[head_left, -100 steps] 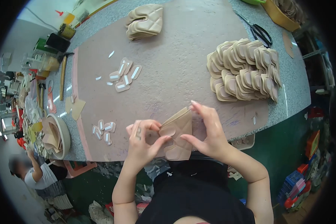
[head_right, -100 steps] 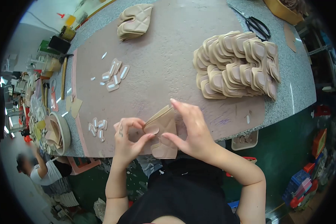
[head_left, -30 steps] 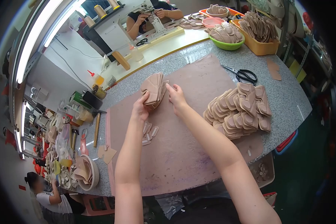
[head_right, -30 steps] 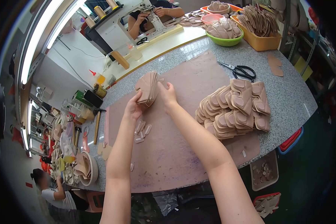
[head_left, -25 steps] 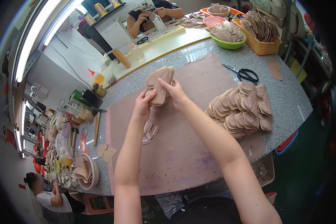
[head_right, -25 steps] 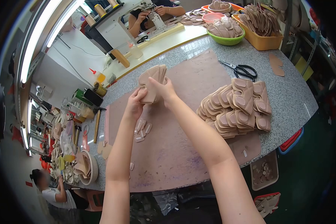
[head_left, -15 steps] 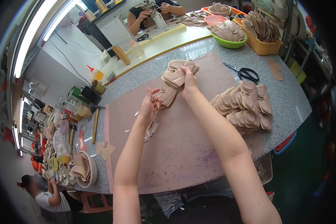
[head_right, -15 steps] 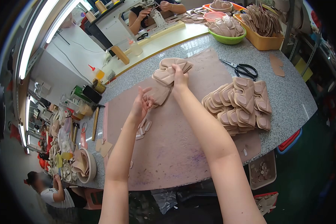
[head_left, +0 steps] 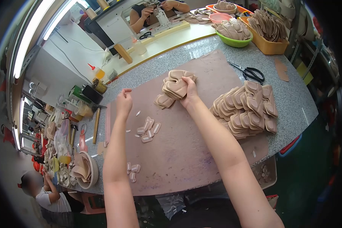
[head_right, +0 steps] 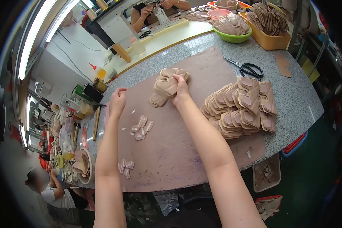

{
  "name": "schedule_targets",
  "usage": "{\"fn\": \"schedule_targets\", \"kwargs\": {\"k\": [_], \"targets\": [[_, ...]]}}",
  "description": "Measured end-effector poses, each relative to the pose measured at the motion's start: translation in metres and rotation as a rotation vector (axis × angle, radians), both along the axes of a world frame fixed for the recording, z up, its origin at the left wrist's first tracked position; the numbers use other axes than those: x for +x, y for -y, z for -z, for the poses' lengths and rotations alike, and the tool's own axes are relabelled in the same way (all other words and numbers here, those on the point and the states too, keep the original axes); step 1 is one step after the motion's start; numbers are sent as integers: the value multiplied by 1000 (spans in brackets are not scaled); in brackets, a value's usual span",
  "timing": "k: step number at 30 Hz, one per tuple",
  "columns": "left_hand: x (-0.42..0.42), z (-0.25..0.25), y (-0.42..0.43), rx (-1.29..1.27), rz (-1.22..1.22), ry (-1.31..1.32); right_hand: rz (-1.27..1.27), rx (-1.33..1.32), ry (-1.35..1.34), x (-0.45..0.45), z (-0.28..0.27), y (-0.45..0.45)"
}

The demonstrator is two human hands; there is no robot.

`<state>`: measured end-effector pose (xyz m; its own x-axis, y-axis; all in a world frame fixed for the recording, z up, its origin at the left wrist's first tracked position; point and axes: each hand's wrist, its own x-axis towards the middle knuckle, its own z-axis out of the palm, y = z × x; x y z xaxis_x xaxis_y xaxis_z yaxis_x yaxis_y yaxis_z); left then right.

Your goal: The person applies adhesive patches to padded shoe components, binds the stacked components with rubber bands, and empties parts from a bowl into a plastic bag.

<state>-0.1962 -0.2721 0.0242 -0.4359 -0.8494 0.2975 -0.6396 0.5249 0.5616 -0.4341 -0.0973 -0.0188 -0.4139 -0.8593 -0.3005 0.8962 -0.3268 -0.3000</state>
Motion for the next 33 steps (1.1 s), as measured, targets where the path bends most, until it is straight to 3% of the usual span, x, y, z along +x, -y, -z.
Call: {"fn": "schedule_targets", "kwargs": {"k": [1, 4, 7, 9, 13, 16, 18, 20, 21, 24, 28, 32, 33], "targets": [[14, 3, 19, -290, 6, 186, -4, 6, 0, 0, -1, 0], [37, -2, 35, -420, -32, 591, -8, 10, -1, 1, -6, -3], [19, -8, 12, -574, -134, 764, 28, -32, -4, 1, -3, -9], [-25, -21, -32, -480, -36, 691, 74, -84, -18, 0, 1, -9], [-86, 18, -43, 374, 113, 481, 178, -4, -30, 6, -26, -20], [-91, 13, -52, 387, 153, 367, 98, 58, -134, 14, -61, -64], [-88, 21, -47, 333, 199, 181, -187, 50, -317, 26, -73, -115], [-74, -7, -82, 484, 315, -147, -330, 116, -503, 58, -75, -167], [-61, -22, -97, 582, 357, -289, -342, 123, -652, 78, -65, -191], [-7, -61, -143, 532, 298, -549, -330, 137, -1236, 125, -26, -244], [73, -80, -233, 543, 210, -796, -255, 644, -2005, 127, -22, -252], [111, -45, -341, 555, 203, -699, -104, 510, -1953, 117, -21, -254], [91, -50, -368, 728, 163, -854, -104, 409, -1878, 113, -23, -258]]}}
